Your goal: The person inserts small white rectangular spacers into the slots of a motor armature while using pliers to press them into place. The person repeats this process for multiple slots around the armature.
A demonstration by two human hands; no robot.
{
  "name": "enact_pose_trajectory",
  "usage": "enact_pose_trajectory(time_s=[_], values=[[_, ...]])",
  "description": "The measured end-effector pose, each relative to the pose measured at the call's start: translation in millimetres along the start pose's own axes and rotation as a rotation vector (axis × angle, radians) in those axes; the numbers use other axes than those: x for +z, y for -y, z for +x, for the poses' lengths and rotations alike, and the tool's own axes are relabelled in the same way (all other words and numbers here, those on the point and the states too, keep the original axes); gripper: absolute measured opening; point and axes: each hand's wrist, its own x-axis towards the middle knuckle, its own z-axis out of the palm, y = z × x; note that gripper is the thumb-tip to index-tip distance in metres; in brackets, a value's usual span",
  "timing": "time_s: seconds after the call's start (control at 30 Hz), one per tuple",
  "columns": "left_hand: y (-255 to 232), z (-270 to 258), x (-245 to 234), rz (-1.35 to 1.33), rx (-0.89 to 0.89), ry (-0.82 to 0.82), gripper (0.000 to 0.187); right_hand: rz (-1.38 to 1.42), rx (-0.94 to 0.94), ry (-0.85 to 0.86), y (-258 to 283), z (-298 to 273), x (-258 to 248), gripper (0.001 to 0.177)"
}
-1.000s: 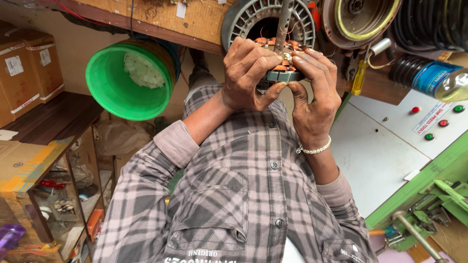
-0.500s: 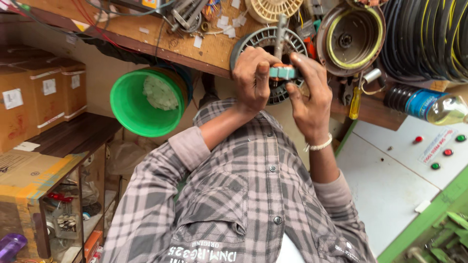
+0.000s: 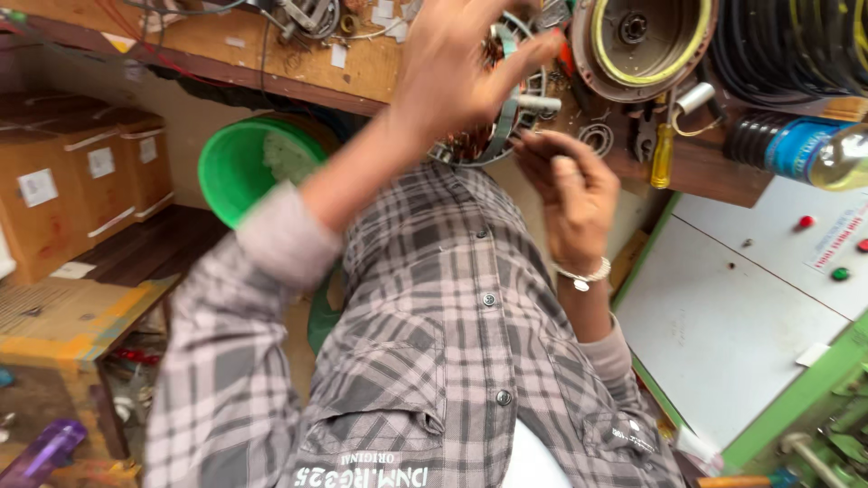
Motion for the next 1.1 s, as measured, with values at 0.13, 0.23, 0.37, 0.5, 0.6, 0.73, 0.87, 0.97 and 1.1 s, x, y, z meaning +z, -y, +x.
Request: enact_pose_trajectory(time_s=[0.13, 0.23, 0.37, 0.5, 0.6, 0.73, 0.87, 0.97, 1.1], values=[[-51.9, -49.6, -7.5, 0.065, -0.133, -0.084, 0.077, 0.003, -0.099, -0.069, 8.8, 1.6, -35.4, 0.026], [-66.5, -58.9, 6.8, 0.082, -0.193, -0.04, 0.086, -0.079, -0.101, -0.118, 18.2, 10.3, -45.9, 0.025], [-44.6, -47.8, 1.9, 0.042, -0.018, 0.093, 0.089, -0.479, -0.307, -0.053, 35.4, 24.4, -42.9, 0.026], [-6.2, -35.1, -18.8, -0.183, 0.06, 0.343, 0.084, -0.82, -0.638, 0.099, 23.8, 43.4, -41.8, 0.04], [5.1, -26.1, -21.8, -0.18, 0.131, 0.426, 0.084, -0.94, -0.753, 0.178, -4.7, 56.6, -41.2, 0.044], [-3.5, -27.6, -25.1, -0.157, 0.204, 0.294, 0.084, -1.027, -0.893, 0.277, -39.7, 71.9, -43.7, 0.047], [-21.7, -37.1, -6.8, -0.119, 0.093, 0.09, 0.074, -1.064, -0.954, 0.24, -51.4, 82.8, -52.6, 0.041], [-23.9, -39.7, 7.2, -0.019, 0.073, 0.006, 0.06, -0.979, -0.964, 0.215, -54.3, 81.8, -52.0, 0.038], [-17.1, -41.8, 13.1, 0.038, 0.154, -0.042, 0.053, -0.871, -1.011, 0.19, -55.8, 82.2, -41.0, 0.034]])
